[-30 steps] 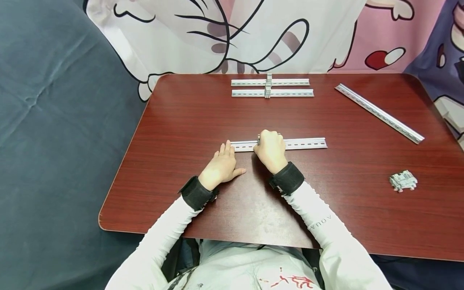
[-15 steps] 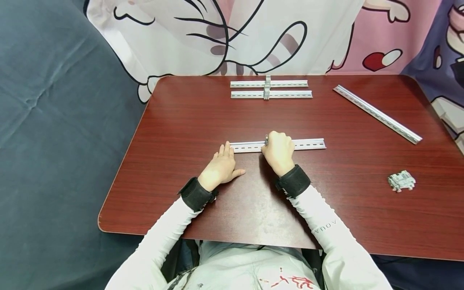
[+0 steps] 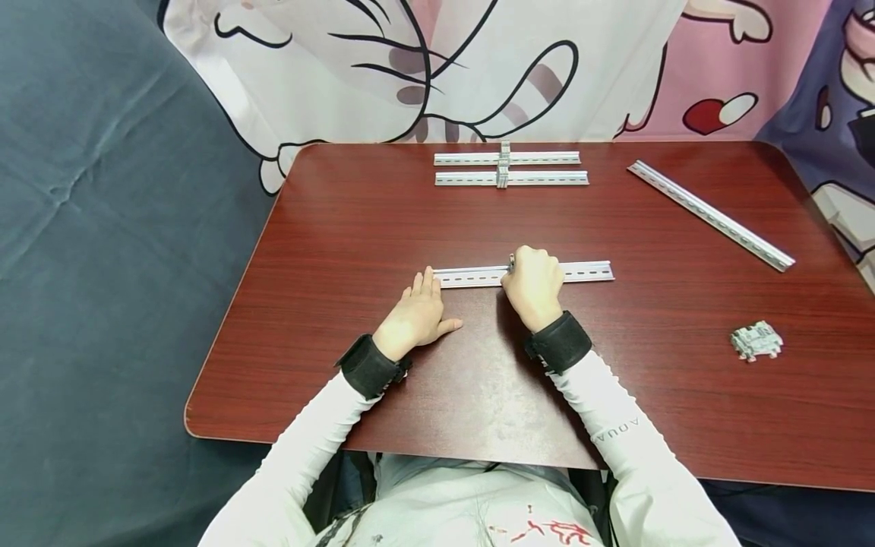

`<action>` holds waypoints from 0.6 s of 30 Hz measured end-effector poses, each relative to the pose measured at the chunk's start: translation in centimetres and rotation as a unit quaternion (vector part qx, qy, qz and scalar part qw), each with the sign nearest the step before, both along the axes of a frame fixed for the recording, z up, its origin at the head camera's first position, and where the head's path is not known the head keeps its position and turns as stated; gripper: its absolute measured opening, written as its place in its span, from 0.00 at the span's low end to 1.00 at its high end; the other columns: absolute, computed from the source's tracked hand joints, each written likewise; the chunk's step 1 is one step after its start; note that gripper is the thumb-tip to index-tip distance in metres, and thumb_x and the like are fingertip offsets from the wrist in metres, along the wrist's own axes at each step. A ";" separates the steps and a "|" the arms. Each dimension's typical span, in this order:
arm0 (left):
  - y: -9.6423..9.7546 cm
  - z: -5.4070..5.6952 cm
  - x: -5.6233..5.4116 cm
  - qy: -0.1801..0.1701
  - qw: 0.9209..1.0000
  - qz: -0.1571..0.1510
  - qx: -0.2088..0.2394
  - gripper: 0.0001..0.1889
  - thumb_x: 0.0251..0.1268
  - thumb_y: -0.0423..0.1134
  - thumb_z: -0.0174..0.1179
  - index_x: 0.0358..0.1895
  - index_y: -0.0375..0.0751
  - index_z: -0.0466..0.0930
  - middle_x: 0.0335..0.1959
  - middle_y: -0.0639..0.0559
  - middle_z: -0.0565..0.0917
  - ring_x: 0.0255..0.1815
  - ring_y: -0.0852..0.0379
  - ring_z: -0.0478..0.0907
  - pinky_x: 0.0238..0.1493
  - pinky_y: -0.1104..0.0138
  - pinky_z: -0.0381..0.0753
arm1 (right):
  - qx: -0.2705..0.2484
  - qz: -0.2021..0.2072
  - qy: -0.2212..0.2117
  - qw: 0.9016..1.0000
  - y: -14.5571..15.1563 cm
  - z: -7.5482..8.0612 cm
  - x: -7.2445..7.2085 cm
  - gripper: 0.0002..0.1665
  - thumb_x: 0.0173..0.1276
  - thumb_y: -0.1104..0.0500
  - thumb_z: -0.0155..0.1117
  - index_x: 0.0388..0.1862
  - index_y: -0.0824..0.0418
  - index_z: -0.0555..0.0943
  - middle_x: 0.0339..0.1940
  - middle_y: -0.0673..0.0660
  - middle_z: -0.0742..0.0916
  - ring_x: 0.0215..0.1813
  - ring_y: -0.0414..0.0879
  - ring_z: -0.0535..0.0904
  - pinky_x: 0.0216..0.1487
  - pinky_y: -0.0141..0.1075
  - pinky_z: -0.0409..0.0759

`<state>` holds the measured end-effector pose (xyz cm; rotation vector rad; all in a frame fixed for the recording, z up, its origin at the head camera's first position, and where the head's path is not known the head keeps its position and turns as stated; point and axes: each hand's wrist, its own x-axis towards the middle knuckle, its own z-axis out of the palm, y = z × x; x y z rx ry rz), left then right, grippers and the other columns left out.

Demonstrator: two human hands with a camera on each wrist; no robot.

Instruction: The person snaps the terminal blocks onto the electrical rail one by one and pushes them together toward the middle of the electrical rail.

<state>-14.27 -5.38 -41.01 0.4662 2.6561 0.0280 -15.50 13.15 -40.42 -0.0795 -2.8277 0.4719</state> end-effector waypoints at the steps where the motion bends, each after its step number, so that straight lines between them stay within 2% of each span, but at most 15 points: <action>1: 0.0 0.0 0.0 -0.001 1.000 0.000 -0.001 0.48 0.70 0.62 0.48 0.76 0.28 0.42 0.78 0.34 0.42 0.80 0.40 0.42 0.77 0.54 0.53 | 0.001 -0.001 0.001 1.000 0.0 0.0 0.0 0.13 0.44 0.64 0.63 0.08 0.56 0.70 0.14 0.61 0.82 0.22 0.67 0.80 0.16 0.51 0.68; 13: 0.1 0.0 0.0 -0.005 1.000 0.005 0.002 0.48 0.69 0.63 0.48 0.76 0.29 0.41 0.79 0.35 0.40 0.80 0.41 0.41 0.77 0.54 0.53 | -0.003 -0.016 0.002 1.000 0.4 -0.1 0.0 0.15 0.44 0.64 0.64 0.08 0.56 0.68 0.12 0.58 0.79 0.20 0.66 0.79 0.15 0.49 0.66; 18: 0.1 0.0 -0.1 -0.013 1.000 0.008 0.004 0.49 0.69 0.63 0.48 0.76 0.29 0.39 0.79 0.35 0.39 0.80 0.41 0.39 0.77 0.54 0.51 | -0.008 -0.018 0.007 1.000 0.7 -0.1 0.1 0.19 0.44 0.65 0.64 0.08 0.55 0.64 0.10 0.52 0.72 0.18 0.62 0.76 0.14 0.47 0.63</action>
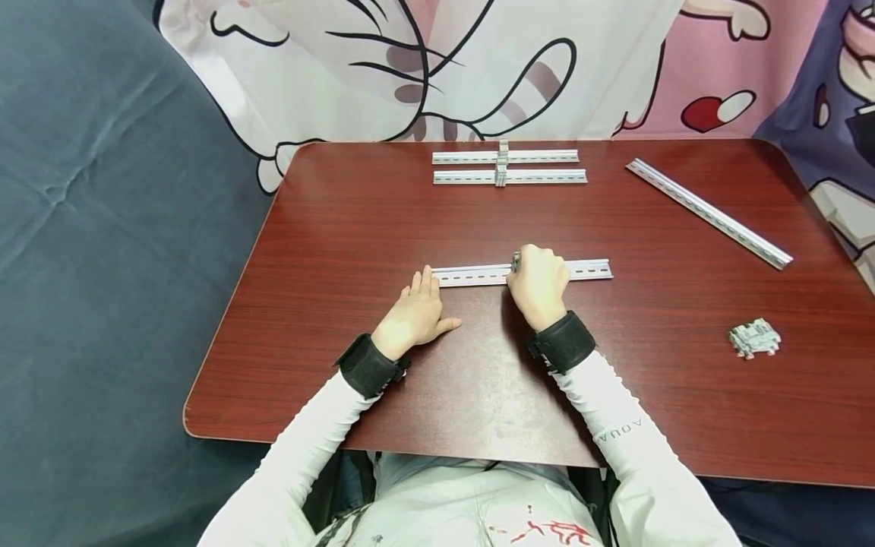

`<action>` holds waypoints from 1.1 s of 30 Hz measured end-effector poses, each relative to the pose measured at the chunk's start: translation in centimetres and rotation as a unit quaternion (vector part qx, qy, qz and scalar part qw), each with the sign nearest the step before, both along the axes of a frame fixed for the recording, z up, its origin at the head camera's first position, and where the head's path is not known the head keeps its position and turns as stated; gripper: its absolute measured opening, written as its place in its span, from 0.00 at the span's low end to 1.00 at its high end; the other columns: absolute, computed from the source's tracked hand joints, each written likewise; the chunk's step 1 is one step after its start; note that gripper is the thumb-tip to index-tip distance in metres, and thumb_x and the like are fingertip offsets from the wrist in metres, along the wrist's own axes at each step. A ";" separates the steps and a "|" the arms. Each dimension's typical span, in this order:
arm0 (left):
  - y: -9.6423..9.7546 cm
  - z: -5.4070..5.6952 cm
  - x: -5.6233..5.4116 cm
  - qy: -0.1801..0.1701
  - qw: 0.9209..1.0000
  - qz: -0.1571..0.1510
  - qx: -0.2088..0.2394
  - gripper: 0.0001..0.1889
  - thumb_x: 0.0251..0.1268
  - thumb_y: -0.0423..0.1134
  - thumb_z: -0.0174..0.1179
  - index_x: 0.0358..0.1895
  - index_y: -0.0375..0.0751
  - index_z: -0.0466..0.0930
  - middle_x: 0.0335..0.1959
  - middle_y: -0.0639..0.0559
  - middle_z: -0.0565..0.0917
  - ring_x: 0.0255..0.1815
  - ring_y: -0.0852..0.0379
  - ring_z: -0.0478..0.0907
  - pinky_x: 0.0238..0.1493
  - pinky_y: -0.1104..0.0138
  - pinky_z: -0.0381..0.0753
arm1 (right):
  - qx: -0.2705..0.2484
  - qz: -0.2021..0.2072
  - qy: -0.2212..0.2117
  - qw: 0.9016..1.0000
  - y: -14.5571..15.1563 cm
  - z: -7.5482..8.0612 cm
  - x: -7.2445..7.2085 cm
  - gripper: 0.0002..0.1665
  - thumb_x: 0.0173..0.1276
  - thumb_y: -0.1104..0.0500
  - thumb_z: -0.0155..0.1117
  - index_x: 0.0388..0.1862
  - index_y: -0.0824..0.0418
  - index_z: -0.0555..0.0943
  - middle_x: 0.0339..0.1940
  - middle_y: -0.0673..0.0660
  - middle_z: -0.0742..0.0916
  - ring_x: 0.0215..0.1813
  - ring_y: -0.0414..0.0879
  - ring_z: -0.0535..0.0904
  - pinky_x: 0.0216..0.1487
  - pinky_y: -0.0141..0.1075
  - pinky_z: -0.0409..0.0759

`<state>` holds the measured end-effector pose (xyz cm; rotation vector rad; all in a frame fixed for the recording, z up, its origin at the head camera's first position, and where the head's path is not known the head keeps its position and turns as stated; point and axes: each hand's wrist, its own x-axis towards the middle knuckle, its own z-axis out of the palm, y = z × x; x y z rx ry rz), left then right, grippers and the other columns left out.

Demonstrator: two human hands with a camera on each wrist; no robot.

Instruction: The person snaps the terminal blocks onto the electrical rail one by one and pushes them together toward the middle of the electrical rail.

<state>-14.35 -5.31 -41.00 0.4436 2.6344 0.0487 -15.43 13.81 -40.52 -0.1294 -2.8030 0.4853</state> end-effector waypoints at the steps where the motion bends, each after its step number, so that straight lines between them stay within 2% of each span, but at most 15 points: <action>1: 0.0 0.0 0.0 -0.002 1.000 0.000 0.000 0.49 0.69 0.63 0.48 0.76 0.29 0.39 0.79 0.35 0.38 0.80 0.41 0.39 0.77 0.54 0.51 | -0.002 0.000 0.002 1.000 0.1 0.0 0.0 0.19 0.44 0.65 0.64 0.08 0.55 0.63 0.10 0.51 0.70 0.18 0.61 0.75 0.14 0.46 0.62; 4: 0.1 0.0 0.0 -0.003 1.000 0.002 0.002 0.49 0.69 0.63 0.48 0.76 0.29 0.39 0.79 0.35 0.38 0.80 0.41 0.38 0.77 0.54 0.51 | -0.004 0.000 0.006 1.000 0.2 0.1 0.1 0.20 0.43 0.65 0.63 0.08 0.54 0.62 0.10 0.49 0.68 0.17 0.59 0.73 0.13 0.45 0.61; 6: 0.1 0.0 0.0 -0.004 1.000 0.004 0.004 0.49 0.69 0.63 0.48 0.76 0.29 0.38 0.79 0.35 0.38 0.80 0.41 0.38 0.77 0.54 0.50 | -0.005 -0.003 0.005 1.000 0.2 0.1 0.2 0.18 0.44 0.65 0.63 0.08 0.55 0.63 0.10 0.51 0.70 0.18 0.61 0.75 0.14 0.47 0.63; 8: 0.1 0.0 0.0 -0.004 1.000 0.004 0.005 0.49 0.69 0.62 0.48 0.76 0.29 0.38 0.79 0.35 0.37 0.80 0.41 0.38 0.77 0.54 0.50 | -0.003 -0.014 -0.003 1.000 0.1 0.1 0.3 0.15 0.45 0.63 0.66 0.11 0.59 0.67 0.13 0.58 0.76 0.21 0.65 0.78 0.16 0.51 0.68; 10: 0.1 0.0 0.0 -0.003 1.000 0.004 0.006 0.49 0.69 0.62 0.48 0.76 0.29 0.38 0.79 0.35 0.38 0.80 0.41 0.38 0.77 0.54 0.50 | 0.001 -0.031 -0.021 0.999 0.1 0.1 0.5 0.15 0.48 0.60 0.71 0.19 0.65 0.73 0.20 0.65 0.82 0.27 0.68 0.81 0.21 0.56 0.73; 14: 0.1 0.0 0.1 -0.003 1.000 0.004 0.005 0.49 0.70 0.62 0.48 0.76 0.29 0.38 0.79 0.35 0.37 0.80 0.41 0.38 0.77 0.54 0.51 | 0.021 -0.053 -0.076 0.995 0.2 -0.1 0.7 0.30 0.50 0.49 0.76 0.34 0.74 0.76 0.33 0.76 0.85 0.35 0.71 0.83 0.29 0.58 0.79; 16: 0.1 0.0 0.1 -0.004 1.000 0.005 0.003 0.48 0.70 0.62 0.48 0.76 0.29 0.38 0.79 0.35 0.37 0.80 0.41 0.38 0.77 0.54 0.50 | 0.029 -0.039 -0.095 0.994 0.3 -0.2 0.7 0.28 0.52 0.48 0.74 0.30 0.73 0.77 0.32 0.76 0.85 0.34 0.70 0.83 0.28 0.57 0.79; 20: 0.2 0.1 0.0 -0.009 1.000 0.005 0.000 0.48 0.70 0.62 0.47 0.76 0.30 0.38 0.79 0.35 0.37 0.80 0.41 0.37 0.78 0.54 0.49 | 0.026 0.008 -0.102 0.994 0.7 -0.5 0.4 0.18 0.54 0.54 0.67 0.16 0.65 0.75 0.27 0.73 0.85 0.31 0.68 0.83 0.25 0.56 0.78; 23: 0.3 0.2 -0.1 -0.008 1.000 0.005 0.002 0.48 0.70 0.62 0.47 0.76 0.30 0.38 0.79 0.35 0.37 0.80 0.41 0.37 0.78 0.54 0.49 | 0.018 0.026 -0.103 0.994 0.7 -0.4 0.2 0.17 0.53 0.57 0.64 0.12 0.60 0.71 0.26 0.72 0.85 0.30 0.68 0.83 0.25 0.56 0.77; 26: 0.3 0.1 -0.2 -0.006 1.000 0.000 -0.002 0.48 0.70 0.62 0.47 0.76 0.29 0.38 0.79 0.35 0.36 0.80 0.41 0.37 0.78 0.54 0.49 | 0.014 0.036 -0.113 0.993 1.0 -0.2 0.2 0.18 0.55 0.55 0.64 0.12 0.60 0.70 0.26 0.71 0.85 0.29 0.66 0.83 0.24 0.55 0.76; 29: 0.2 0.0 -0.3 -0.014 1.000 0.000 -0.003 0.48 0.71 0.63 0.45 0.76 0.29 0.37 0.79 0.35 0.35 0.80 0.42 0.36 0.78 0.54 0.49 | 0.010 0.072 -0.131 0.989 1.7 0.2 0.4 0.23 0.60 0.49 0.65 0.15 0.61 0.71 0.22 0.66 0.83 0.26 0.61 0.81 0.23 0.51 0.75; 31: 0.1 0.0 -0.3 -0.021 1.000 0.006 0.005 0.49 0.70 0.63 0.46 0.77 0.30 0.35 0.79 0.36 0.34 0.80 0.42 0.35 0.78 0.53 0.49 | 0.001 0.100 -0.138 0.985 2.6 0.4 0.7 0.26 0.63 0.46 0.64 0.17 0.63 0.72 0.21 0.64 0.80 0.26 0.58 0.78 0.25 0.49 0.73; 33: 0.0 0.0 -0.3 -0.025 0.999 0.013 0.016 0.50 0.70 0.63 0.47 0.77 0.32 0.32 0.79 0.37 0.35 0.80 0.43 0.36 0.78 0.53 0.49 | 0.003 0.119 -0.139 0.983 3.8 0.7 1.3 0.28 0.66 0.43 0.62 0.23 0.67 0.73 0.24 0.65 0.79 0.29 0.60 0.77 0.29 0.51 0.74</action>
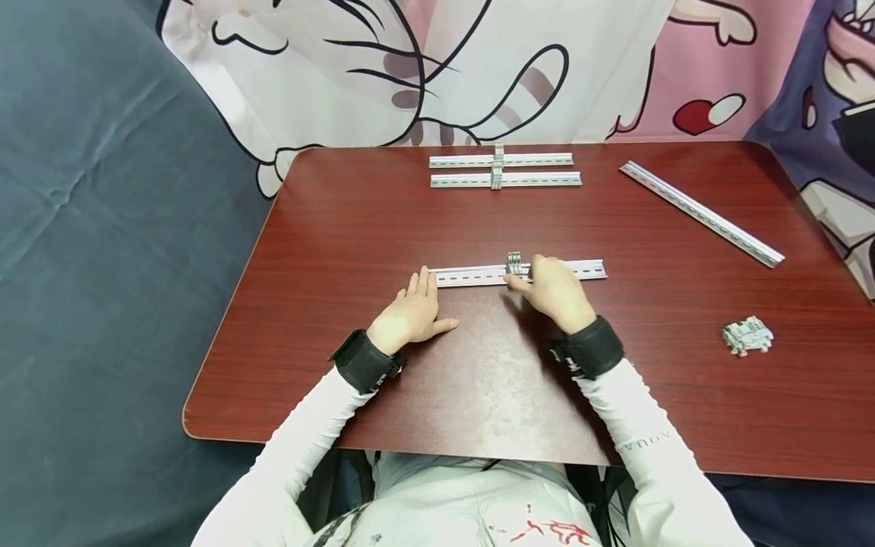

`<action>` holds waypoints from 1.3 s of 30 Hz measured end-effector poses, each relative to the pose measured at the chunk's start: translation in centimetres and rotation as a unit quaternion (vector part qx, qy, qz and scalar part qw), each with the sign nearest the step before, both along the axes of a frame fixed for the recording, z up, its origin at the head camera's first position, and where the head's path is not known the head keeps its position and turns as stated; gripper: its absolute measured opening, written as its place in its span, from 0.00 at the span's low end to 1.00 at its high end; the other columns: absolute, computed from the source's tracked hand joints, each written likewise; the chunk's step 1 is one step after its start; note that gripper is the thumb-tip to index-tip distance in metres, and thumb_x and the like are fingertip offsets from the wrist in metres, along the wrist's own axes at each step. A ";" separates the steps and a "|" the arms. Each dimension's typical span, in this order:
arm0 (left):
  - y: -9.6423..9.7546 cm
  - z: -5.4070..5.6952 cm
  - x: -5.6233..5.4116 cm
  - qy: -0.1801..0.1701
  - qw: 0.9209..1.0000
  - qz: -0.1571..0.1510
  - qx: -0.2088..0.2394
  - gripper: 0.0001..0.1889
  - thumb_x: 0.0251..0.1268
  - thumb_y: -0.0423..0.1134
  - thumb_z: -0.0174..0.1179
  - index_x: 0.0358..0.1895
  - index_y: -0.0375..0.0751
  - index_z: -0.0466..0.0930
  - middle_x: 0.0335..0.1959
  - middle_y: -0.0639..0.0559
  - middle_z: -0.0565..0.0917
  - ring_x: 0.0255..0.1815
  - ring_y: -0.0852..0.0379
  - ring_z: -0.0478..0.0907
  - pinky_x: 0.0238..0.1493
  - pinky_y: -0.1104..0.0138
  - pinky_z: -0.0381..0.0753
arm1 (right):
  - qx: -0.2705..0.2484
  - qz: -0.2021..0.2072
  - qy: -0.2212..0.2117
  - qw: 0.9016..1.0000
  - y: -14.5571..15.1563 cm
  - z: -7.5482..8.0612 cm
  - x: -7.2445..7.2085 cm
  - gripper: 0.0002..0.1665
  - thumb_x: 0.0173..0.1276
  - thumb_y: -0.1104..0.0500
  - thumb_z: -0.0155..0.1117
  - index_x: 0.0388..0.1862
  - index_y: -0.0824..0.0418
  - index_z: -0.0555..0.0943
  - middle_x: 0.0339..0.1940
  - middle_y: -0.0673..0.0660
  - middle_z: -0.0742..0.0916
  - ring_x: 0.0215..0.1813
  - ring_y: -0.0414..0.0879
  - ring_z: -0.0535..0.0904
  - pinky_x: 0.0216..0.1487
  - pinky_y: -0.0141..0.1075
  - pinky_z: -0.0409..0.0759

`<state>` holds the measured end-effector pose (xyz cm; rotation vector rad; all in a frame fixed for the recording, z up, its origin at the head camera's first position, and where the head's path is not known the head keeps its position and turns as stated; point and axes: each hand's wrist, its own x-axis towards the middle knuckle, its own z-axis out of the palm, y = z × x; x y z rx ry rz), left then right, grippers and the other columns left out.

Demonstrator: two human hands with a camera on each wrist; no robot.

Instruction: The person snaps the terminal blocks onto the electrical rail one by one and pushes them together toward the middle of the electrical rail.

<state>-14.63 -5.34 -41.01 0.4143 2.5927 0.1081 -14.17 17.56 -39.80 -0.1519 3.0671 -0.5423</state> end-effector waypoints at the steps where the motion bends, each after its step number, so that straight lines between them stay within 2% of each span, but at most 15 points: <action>1: 0.1 0.0 0.0 -0.001 1.000 0.002 0.004 0.50 0.69 0.63 0.48 0.77 0.33 0.31 0.79 0.37 0.35 0.80 0.42 0.36 0.78 0.53 0.48 | 0.007 0.005 -0.002 1.000 0.8 0.1 0.3 0.29 0.67 0.43 0.61 0.27 0.70 0.73 0.27 0.68 0.79 0.33 0.63 0.77 0.34 0.54 0.75; 2: 0.2 0.0 0.0 0.000 1.000 0.002 0.006 0.51 0.69 0.63 0.49 0.77 0.34 0.30 0.79 0.37 0.35 0.80 0.42 0.36 0.78 0.53 0.48 | 0.017 0.010 -0.004 1.000 1.6 0.1 0.6 0.30 0.68 0.43 0.60 0.33 0.74 0.73 0.32 0.71 0.79 0.38 0.66 0.77 0.39 0.56 0.75; 4: 0.4 0.1 0.0 0.004 1.000 -0.001 0.006 0.52 0.68 0.63 0.50 0.77 0.36 0.29 0.79 0.37 0.35 0.80 0.42 0.35 0.78 0.53 0.47 | 0.043 0.018 -0.019 0.999 3.2 0.2 1.2 0.36 0.69 0.43 0.59 0.50 0.79 0.71 0.49 0.78 0.76 0.53 0.72 0.73 0.50 0.62 0.74; 6: 0.6 0.2 0.0 0.005 1.000 -0.013 -0.003 0.52 0.67 0.64 0.50 0.77 0.36 0.29 0.79 0.37 0.34 0.80 0.42 0.34 0.78 0.54 0.47 | 0.068 0.030 -0.057 0.996 4.7 0.0 1.4 0.46 0.70 0.41 0.58 0.65 0.79 0.61 0.65 0.80 0.67 0.67 0.75 0.62 0.61 0.66 0.66; 8: 1.0 0.3 -0.1 0.003 0.999 -0.031 -0.013 0.52 0.67 0.65 0.49 0.77 0.35 0.30 0.79 0.37 0.32 0.80 0.42 0.33 0.78 0.55 0.47 | 0.073 0.043 -0.103 0.991 5.7 -0.3 1.5 0.54 0.69 0.38 0.56 0.73 0.78 0.50 0.73 0.80 0.56 0.74 0.74 0.50 0.67 0.68 0.56; 10: 1.4 0.4 -0.2 -0.006 0.999 -0.046 -0.020 0.53 0.67 0.66 0.47 0.77 0.34 0.30 0.79 0.37 0.32 0.80 0.42 0.33 0.78 0.56 0.47 | 0.068 0.050 -0.143 0.986 6.3 -0.7 1.5 0.58 0.69 0.36 0.54 0.75 0.77 0.43 0.74 0.80 0.50 0.75 0.74 0.42 0.69 0.70 0.48; 13: 1.9 0.4 -0.3 -0.023 0.998 -0.055 -0.029 0.53 0.67 0.67 0.46 0.77 0.33 0.30 0.79 0.36 0.32 0.80 0.43 0.33 0.79 0.56 0.46 | 0.053 0.055 -0.178 0.981 6.7 -1.3 1.4 0.60 0.69 0.35 0.53 0.75 0.77 0.39 0.74 0.80 0.46 0.76 0.75 0.38 0.69 0.71 0.43; 20: 3.0 0.5 -1.2 -0.035 0.996 -0.043 -0.077 0.53 0.67 0.68 0.45 0.77 0.33 0.31 0.79 0.37 0.32 0.81 0.44 0.31 0.79 0.57 0.42 | 0.054 0.067 -0.166 0.982 6.7 -1.7 0.7 0.59 0.70 0.39 0.56 0.74 0.80 0.40 0.74 0.82 0.46 0.75 0.76 0.39 0.69 0.70 0.46; 27: 3.5 0.9 -3.3 -0.024 0.995 -0.024 -0.094 0.54 0.65 0.69 0.46 0.77 0.33 0.33 0.80 0.38 0.34 0.81 0.44 0.33 0.79 0.58 0.43 | 0.049 0.078 -0.174 0.980 6.7 -1.5 -1.7 0.59 0.70 0.39 0.55 0.74 0.79 0.39 0.74 0.82 0.45 0.75 0.76 0.38 0.70 0.69 0.45; 35: 3.2 1.0 -6.2 -0.003 0.996 -0.035 -0.087 0.54 0.65 0.70 0.45 0.77 0.31 0.35 0.79 0.37 0.37 0.81 0.43 0.35 0.79 0.58 0.45 | 0.030 0.079 -0.180 0.980 7.2 -2.1 -4.6 0.69 0.63 0.25 0.50 0.75 0.76 0.37 0.74 0.81 0.42 0.75 0.75 0.35 0.70 0.69 0.41; 39: 3.1 1.1 -7.4 0.002 0.996 -0.038 -0.077 0.54 0.65 0.70 0.44 0.77 0.30 0.37 0.79 0.36 0.38 0.81 0.42 0.36 0.79 0.58 0.45 | 0.035 0.080 -0.194 0.977 7.3 -1.7 -5.8 0.69 0.63 0.24 0.49 0.76 0.75 0.36 0.75 0.80 0.41 0.76 0.75 0.33 0.71 0.69 0.41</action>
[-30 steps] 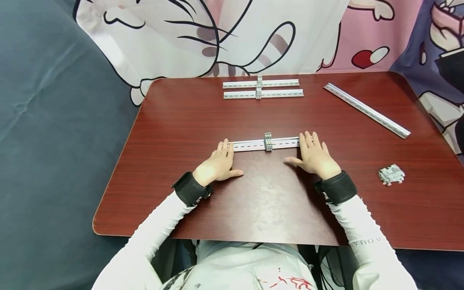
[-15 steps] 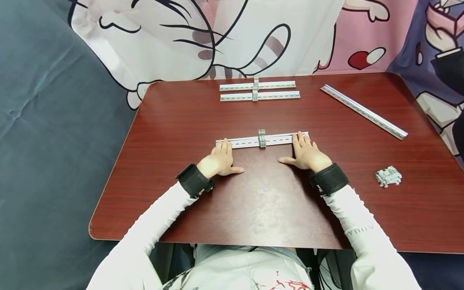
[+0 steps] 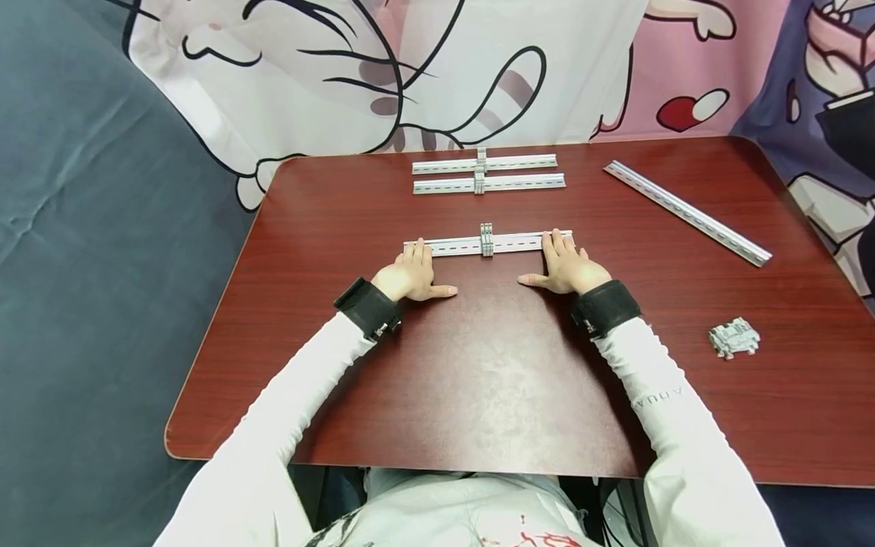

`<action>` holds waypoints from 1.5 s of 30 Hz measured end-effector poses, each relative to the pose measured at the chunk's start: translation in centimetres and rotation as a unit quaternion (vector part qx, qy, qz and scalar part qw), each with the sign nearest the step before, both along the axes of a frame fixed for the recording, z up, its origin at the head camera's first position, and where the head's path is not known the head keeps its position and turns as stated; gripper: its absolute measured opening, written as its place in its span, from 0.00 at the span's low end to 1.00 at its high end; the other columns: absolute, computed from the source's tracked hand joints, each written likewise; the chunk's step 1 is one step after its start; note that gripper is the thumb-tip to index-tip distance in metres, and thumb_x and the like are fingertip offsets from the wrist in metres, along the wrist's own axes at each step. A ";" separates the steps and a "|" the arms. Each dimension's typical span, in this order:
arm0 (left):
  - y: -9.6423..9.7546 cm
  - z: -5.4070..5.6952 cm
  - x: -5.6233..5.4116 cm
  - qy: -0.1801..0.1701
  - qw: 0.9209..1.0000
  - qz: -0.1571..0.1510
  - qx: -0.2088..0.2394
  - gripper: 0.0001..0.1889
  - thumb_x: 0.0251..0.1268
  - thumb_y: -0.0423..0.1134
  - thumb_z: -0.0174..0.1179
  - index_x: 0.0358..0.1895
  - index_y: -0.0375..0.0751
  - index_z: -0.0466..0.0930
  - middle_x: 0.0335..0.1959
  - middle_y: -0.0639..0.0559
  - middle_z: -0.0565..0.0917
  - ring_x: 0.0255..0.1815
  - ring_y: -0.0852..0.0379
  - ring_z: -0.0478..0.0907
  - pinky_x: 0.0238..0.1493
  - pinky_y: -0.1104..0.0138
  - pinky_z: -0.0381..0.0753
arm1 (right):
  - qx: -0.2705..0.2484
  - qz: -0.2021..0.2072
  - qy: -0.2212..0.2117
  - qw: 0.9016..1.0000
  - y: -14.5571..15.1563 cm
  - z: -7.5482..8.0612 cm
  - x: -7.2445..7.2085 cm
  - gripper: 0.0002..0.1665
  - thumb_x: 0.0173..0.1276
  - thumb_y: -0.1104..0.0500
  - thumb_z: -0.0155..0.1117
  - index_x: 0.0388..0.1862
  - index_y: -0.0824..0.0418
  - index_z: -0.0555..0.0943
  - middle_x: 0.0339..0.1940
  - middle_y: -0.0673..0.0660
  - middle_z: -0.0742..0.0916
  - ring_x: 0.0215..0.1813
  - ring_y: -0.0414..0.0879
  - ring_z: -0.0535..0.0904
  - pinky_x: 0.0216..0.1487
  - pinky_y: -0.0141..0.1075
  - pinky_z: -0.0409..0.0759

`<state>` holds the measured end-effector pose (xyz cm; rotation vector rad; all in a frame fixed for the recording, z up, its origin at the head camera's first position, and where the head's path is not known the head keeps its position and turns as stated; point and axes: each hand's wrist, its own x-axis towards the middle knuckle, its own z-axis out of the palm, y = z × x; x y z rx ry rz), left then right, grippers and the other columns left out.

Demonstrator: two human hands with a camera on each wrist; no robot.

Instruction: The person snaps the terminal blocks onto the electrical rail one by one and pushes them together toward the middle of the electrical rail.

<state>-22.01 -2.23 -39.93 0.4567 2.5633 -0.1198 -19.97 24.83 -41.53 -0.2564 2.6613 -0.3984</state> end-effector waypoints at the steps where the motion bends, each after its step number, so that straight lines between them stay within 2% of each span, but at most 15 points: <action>1: 0.0 0.0 -0.3 0.001 1.000 -0.001 0.000 0.54 0.65 0.71 0.44 0.77 0.30 0.37 0.79 0.36 0.38 0.80 0.42 0.37 0.79 0.58 0.46 | 0.003 -0.001 -0.004 1.000 -0.1 0.2 -0.3 0.67 0.65 0.26 0.50 0.76 0.75 0.36 0.75 0.80 0.41 0.76 0.74 0.33 0.71 0.69 0.40; 7: -0.1 -0.3 -1.7 0.001 1.000 -0.001 0.009 0.54 0.65 0.72 0.43 0.77 0.31 0.37 0.79 0.36 0.38 0.81 0.43 0.37 0.79 0.58 0.46 | 0.031 -0.005 -0.012 0.999 -0.5 0.7 -1.6 0.58 0.72 0.37 0.50 0.75 0.75 0.35 0.76 0.78 0.41 0.77 0.72 0.35 0.72 0.68 0.41; 14: -0.2 -0.4 -3.4 -0.010 1.000 -0.007 0.022 0.54 0.66 0.72 0.40 0.77 0.30 0.34 0.79 0.36 0.34 0.80 0.42 0.37 0.78 0.57 0.46 | 0.051 -0.009 -0.012 0.999 -0.1 0.4 -3.6 0.65 0.67 0.28 0.48 0.76 0.74 0.36 0.76 0.76 0.41 0.78 0.70 0.35 0.72 0.67 0.42; 19: -0.2 -0.6 -4.6 -0.004 1.000 -0.009 0.024 0.53 0.67 0.71 0.40 0.76 0.30 0.34 0.79 0.36 0.34 0.80 0.42 0.38 0.78 0.57 0.49 | 0.049 -0.020 -0.027 0.998 0.4 -0.3 -5.4 0.65 0.66 0.25 0.43 0.76 0.72 0.33 0.77 0.75 0.38 0.78 0.69 0.32 0.72 0.68 0.39; 25: -0.1 -0.8 -5.6 0.006 1.000 -0.004 0.023 0.52 0.67 0.69 0.42 0.76 0.29 0.36 0.79 0.36 0.36 0.80 0.43 0.40 0.78 0.58 0.51 | 0.042 -0.029 -0.036 0.998 0.4 -0.2 -6.5 0.64 0.67 0.27 0.45 0.77 0.70 0.32 0.77 0.73 0.38 0.79 0.67 0.32 0.73 0.67 0.39; 26: -0.1 -0.5 -5.6 0.006 1.000 -0.004 0.027 0.52 0.68 0.68 0.42 0.76 0.29 0.36 0.79 0.36 0.36 0.80 0.43 0.40 0.78 0.58 0.51 | 0.040 -0.030 -0.038 0.998 0.3 -0.1 -6.6 0.63 0.67 0.28 0.46 0.77 0.70 0.32 0.77 0.72 0.38 0.79 0.66 0.32 0.73 0.67 0.39; 31: 0.1 -0.4 -6.1 0.012 1.000 -0.004 0.021 0.52 0.68 0.69 0.41 0.76 0.29 0.36 0.79 0.36 0.36 0.80 0.43 0.40 0.77 0.57 0.52 | 0.049 -0.026 -0.045 0.997 0.9 -0.8 -7.9 0.66 0.66 0.25 0.44 0.76 0.69 0.28 0.77 0.71 0.34 0.78 0.66 0.29 0.72 0.68 0.37; 35: 0.3 -0.3 -6.5 0.012 1.000 -0.002 0.015 0.52 0.68 0.69 0.42 0.76 0.29 0.37 0.79 0.36 0.36 0.80 0.42 0.41 0.77 0.57 0.53 | 0.056 -0.028 -0.057 0.996 0.8 -0.5 -8.3 0.65 0.67 0.27 0.43 0.76 0.69 0.27 0.77 0.71 0.33 0.78 0.66 0.27 0.72 0.68 0.36; 40: 0.6 -0.5 -7.0 0.016 1.000 0.003 0.011 0.51 0.68 0.69 0.41 0.76 0.30 0.37 0.79 0.36 0.37 0.80 0.42 0.41 0.76 0.57 0.54 | 0.052 -0.033 -0.057 0.996 0.1 0.7 -7.9 0.59 0.72 0.35 0.47 0.76 0.71 0.29 0.77 0.73 0.35 0.78 0.67 0.29 0.73 0.67 0.38; 44: 0.7 -0.5 -7.5 0.015 1.000 0.008 0.005 0.52 0.67 0.71 0.40 0.77 0.31 0.38 0.79 0.37 0.37 0.80 0.43 0.42 0.76 0.57 0.54 | 0.047 -0.035 -0.053 0.997 -0.1 1.0 -7.9 0.57 0.73 0.37 0.47 0.76 0.73 0.30 0.76 0.74 0.36 0.78 0.68 0.30 0.72 0.68 0.39; 45: 0.7 -2.7 -9.3 0.020 1.000 0.007 0.002 0.55 0.63 0.75 0.39 0.77 0.32 0.37 0.79 0.37 0.36 0.80 0.43 0.42 0.76 0.56 0.55 | 0.046 -0.036 -0.053 0.997 -0.1 1.0 -8.0 0.57 0.73 0.37 0.47 0.76 0.73 0.30 0.76 0.74 0.35 0.78 0.68 0.29 0.72 0.68 0.39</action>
